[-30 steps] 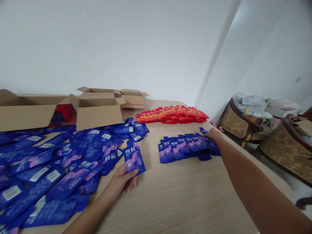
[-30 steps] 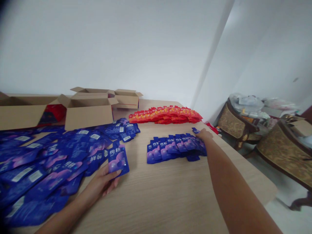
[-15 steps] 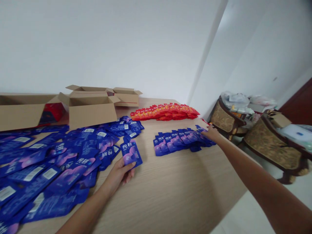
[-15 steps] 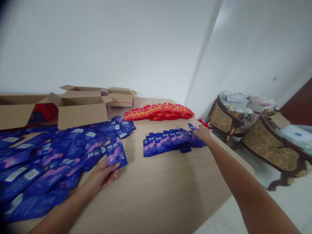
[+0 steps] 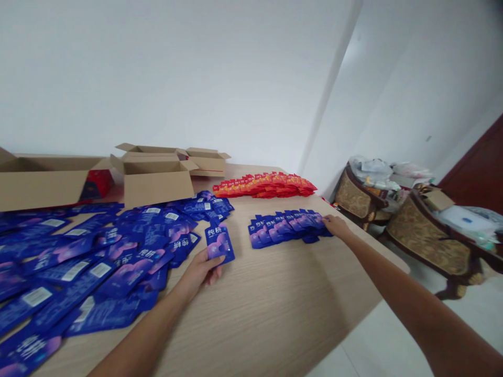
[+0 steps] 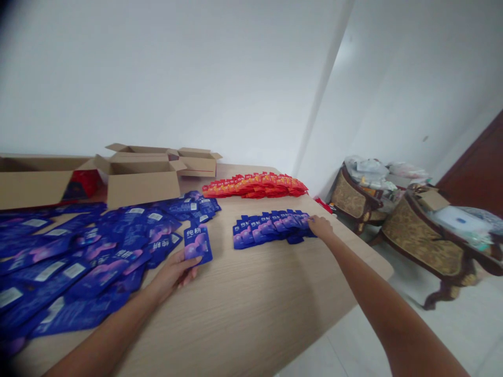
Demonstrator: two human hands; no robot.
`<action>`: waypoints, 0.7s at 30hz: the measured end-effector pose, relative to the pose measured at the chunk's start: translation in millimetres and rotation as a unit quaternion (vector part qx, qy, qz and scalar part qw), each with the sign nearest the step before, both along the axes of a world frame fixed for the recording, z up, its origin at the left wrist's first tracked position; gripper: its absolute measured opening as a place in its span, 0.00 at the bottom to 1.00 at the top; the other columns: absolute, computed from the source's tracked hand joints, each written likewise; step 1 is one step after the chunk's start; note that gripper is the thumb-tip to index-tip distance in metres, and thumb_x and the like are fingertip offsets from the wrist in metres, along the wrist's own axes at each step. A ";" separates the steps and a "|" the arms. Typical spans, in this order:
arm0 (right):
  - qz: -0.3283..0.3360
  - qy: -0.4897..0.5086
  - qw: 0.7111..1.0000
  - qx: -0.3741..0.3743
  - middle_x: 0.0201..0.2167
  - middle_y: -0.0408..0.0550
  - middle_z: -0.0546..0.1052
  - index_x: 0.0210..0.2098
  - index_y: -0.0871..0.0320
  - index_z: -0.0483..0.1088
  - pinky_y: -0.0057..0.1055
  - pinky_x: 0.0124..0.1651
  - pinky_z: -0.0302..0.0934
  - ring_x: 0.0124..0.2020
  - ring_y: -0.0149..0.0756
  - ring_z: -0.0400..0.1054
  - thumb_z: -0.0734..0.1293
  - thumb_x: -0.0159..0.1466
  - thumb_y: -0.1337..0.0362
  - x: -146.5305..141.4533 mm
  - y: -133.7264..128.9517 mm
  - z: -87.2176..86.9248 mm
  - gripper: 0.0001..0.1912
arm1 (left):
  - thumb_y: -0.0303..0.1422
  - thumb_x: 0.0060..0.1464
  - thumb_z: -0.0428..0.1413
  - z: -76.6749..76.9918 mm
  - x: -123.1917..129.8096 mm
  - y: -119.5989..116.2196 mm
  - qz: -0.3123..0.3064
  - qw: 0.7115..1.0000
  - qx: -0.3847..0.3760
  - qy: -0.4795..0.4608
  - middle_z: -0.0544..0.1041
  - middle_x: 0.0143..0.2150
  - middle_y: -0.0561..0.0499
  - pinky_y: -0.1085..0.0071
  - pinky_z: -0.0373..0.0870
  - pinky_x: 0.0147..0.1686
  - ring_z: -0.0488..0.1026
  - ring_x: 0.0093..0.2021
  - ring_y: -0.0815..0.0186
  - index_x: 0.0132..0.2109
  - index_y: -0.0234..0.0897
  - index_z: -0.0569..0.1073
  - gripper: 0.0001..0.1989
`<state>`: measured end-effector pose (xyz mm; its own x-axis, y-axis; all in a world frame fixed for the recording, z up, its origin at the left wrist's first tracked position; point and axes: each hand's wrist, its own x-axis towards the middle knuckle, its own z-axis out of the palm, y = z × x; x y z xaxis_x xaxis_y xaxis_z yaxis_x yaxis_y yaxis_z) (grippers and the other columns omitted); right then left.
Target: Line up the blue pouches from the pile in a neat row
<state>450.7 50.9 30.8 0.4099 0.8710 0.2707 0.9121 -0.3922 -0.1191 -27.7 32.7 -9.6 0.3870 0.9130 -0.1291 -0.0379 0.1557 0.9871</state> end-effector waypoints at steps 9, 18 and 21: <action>0.337 0.286 0.894 0.073 0.35 0.48 0.76 0.41 0.57 0.68 0.32 0.38 0.64 0.35 0.35 0.70 0.56 0.65 0.58 -195.9 -43.5 -3.5 0.14 | 0.40 0.46 0.60 0.7 9.9 -12.1 -0.073 0.994 -0.006 -0.084 0.73 0.21 0.55 0.82 0.58 0.13 0.64 0.15 0.76 0.35 0.35 0.63 0.16; 0.291 0.638 0.711 0.050 0.14 0.34 0.63 0.32 0.56 0.57 0.21 0.14 0.49 0.12 0.24 0.54 0.56 0.63 0.47 -318.8 -79.4 -46.9 0.18 | 0.48 0.48 0.56 2.4 20.8 -25.0 -0.112 0.993 0.024 -0.003 0.70 0.14 0.57 0.80 0.52 0.08 0.60 0.09 0.74 0.32 0.35 0.64 0.19; 0.266 0.640 0.717 0.070 0.12 0.35 0.63 0.28 0.57 0.57 0.20 0.13 0.46 0.11 0.23 0.53 0.55 0.63 0.45 -308.4 -80.0 -36.3 0.21 | 0.51 0.47 0.54 5.3 22.7 -28.0 -0.132 0.990 0.020 0.046 0.65 0.10 0.58 0.80 0.47 0.07 0.54 0.06 0.75 0.28 0.36 0.64 0.21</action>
<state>142.3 -29.2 -5.5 0.0203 0.9975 0.0683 0.0362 0.0675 -0.9971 -5.0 4.7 -4.3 0.6006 0.7871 -0.1407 0.0896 0.1086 0.9900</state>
